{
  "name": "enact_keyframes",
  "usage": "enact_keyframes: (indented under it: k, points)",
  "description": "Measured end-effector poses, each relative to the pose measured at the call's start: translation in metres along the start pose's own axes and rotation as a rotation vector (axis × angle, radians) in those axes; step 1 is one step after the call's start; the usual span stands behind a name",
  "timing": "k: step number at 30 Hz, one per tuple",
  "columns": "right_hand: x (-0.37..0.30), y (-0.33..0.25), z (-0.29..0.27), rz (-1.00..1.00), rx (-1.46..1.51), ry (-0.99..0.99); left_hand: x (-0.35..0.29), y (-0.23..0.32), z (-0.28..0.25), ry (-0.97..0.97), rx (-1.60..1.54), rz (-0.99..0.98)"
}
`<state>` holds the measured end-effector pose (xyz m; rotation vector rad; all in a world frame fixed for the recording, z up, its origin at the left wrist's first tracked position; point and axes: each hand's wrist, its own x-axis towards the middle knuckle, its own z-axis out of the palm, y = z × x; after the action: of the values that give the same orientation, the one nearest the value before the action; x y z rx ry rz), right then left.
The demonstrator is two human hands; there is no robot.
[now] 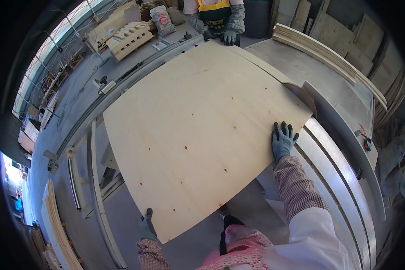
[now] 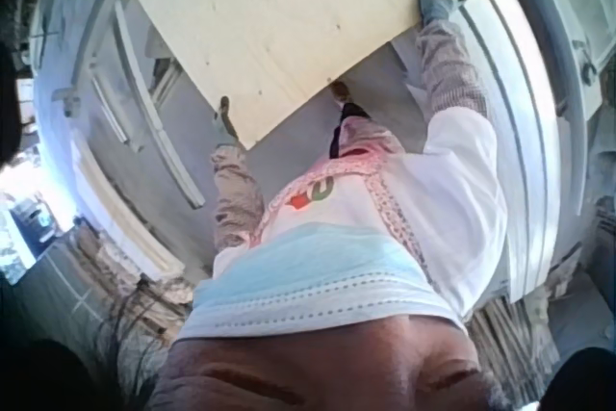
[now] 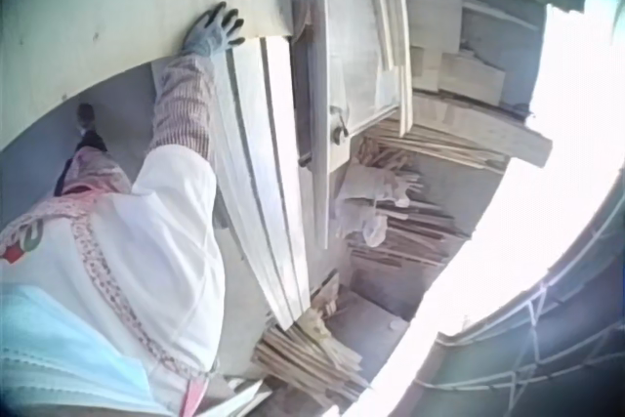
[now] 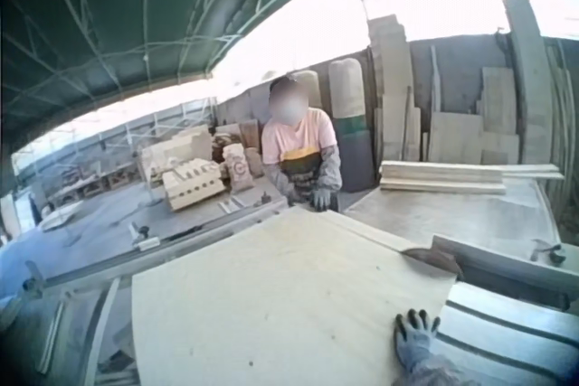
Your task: The person carries a large plywood sheet to a panel saw and positions it for cutting. They guide the sheet through the saw blade with both hands while a coworker assists on the opposite side. The person maintains steady pressure and alignment as the sheet is cut.
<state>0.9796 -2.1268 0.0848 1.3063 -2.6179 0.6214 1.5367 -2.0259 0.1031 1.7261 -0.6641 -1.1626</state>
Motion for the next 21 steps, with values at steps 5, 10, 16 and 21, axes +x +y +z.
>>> enact_keyframes:
  k: [5, 10, 16, 21]
  points:
    - [-0.002, -0.007, -0.003, 0.023, -0.035, -0.062, 0.003, 0.000, -0.006, -0.040, 0.031, 0.001]
    - [-0.015, -0.001, 0.000, 0.008, -0.072, -0.063, 0.002, -0.003, -0.010, -0.059, 0.069, 0.020]
    - [-0.037, 0.003, 0.000, -0.019, -0.099, -0.041, -0.021, -0.015, -0.019, -0.049, 0.112, 0.045]
    - [-0.059, 0.013, 0.003, -0.034, -0.106, -0.072, -0.037, -0.031, -0.032, 0.009, 0.111, 0.122]
